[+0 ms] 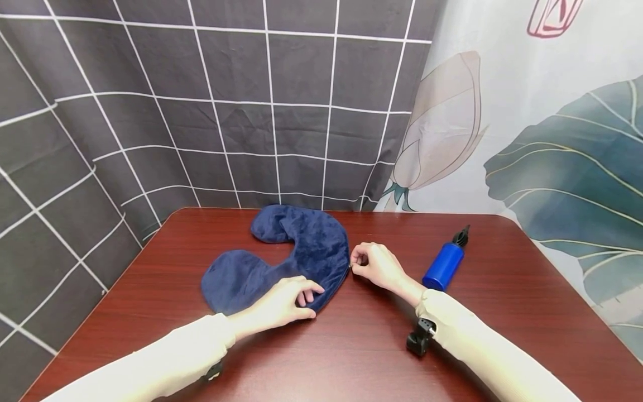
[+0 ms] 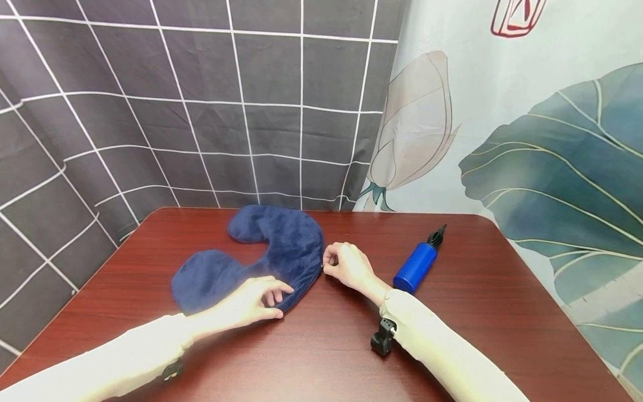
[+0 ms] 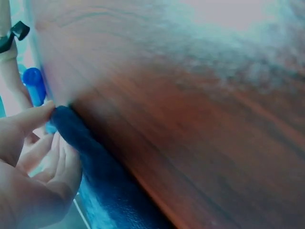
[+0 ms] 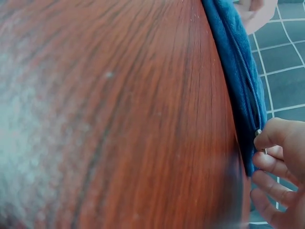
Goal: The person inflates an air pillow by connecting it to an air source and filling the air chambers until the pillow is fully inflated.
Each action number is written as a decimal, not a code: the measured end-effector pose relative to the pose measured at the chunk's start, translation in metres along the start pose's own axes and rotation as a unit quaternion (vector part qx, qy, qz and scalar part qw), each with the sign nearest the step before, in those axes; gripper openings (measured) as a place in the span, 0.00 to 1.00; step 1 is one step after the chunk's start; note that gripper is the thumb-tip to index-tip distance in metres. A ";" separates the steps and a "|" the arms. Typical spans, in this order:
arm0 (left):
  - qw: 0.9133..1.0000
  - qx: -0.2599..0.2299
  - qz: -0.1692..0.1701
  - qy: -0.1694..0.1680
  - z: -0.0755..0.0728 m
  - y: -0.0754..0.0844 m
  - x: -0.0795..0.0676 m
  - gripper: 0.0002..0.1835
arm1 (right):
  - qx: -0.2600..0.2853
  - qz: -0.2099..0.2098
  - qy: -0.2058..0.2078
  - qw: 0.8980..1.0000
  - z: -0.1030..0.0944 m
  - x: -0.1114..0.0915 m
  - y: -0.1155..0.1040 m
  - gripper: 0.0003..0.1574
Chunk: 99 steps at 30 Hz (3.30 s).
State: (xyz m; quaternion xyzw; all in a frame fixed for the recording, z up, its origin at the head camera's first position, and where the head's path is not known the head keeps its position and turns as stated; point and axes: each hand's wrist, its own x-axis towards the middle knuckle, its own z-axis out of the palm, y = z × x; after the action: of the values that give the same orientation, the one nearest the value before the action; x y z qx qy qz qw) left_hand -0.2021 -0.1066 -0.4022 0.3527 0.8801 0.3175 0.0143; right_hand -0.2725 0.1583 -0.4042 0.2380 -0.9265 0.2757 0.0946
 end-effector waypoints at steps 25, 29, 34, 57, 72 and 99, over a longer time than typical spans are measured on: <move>0.994 -0.064 -0.053 -0.064 0.002 -0.003 0.009 0.20 | -0.027 0.007 -0.016 0.999 -0.002 0.003 0.004 0.08; 0.995 -0.060 -0.053 -0.057 0.003 -0.003 0.007 0.20 | -0.044 -0.002 -0.009 0.999 -0.002 0.006 0.005 0.08; 0.996 -0.058 -0.049 -0.052 0.004 -0.003 0.004 0.20 | -0.063 0.014 -0.006 0.998 0.001 0.011 0.009 0.08; 0.990 -0.092 -0.069 -0.085 0.002 -0.006 0.010 0.21 | -0.086 0.087 -0.017 0.992 0.004 0.035 0.015 0.08; 0.982 -0.131 -0.063 -0.124 -0.001 -0.008 0.010 0.21 | -0.088 0.099 -0.011 0.991 0.006 0.040 0.022 0.08; 0.982 -0.121 -0.070 -0.125 0.000 -0.005 0.012 0.20 | -0.130 0.080 -0.012 0.988 0.006 0.070 0.038 0.06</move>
State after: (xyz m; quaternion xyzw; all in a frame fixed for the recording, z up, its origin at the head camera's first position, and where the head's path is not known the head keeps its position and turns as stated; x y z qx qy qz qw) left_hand -0.2142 -0.1021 -0.4030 0.3230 0.8491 0.3729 0.1891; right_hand -0.3520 0.1553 -0.4058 0.1517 -0.9716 0.1568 0.0914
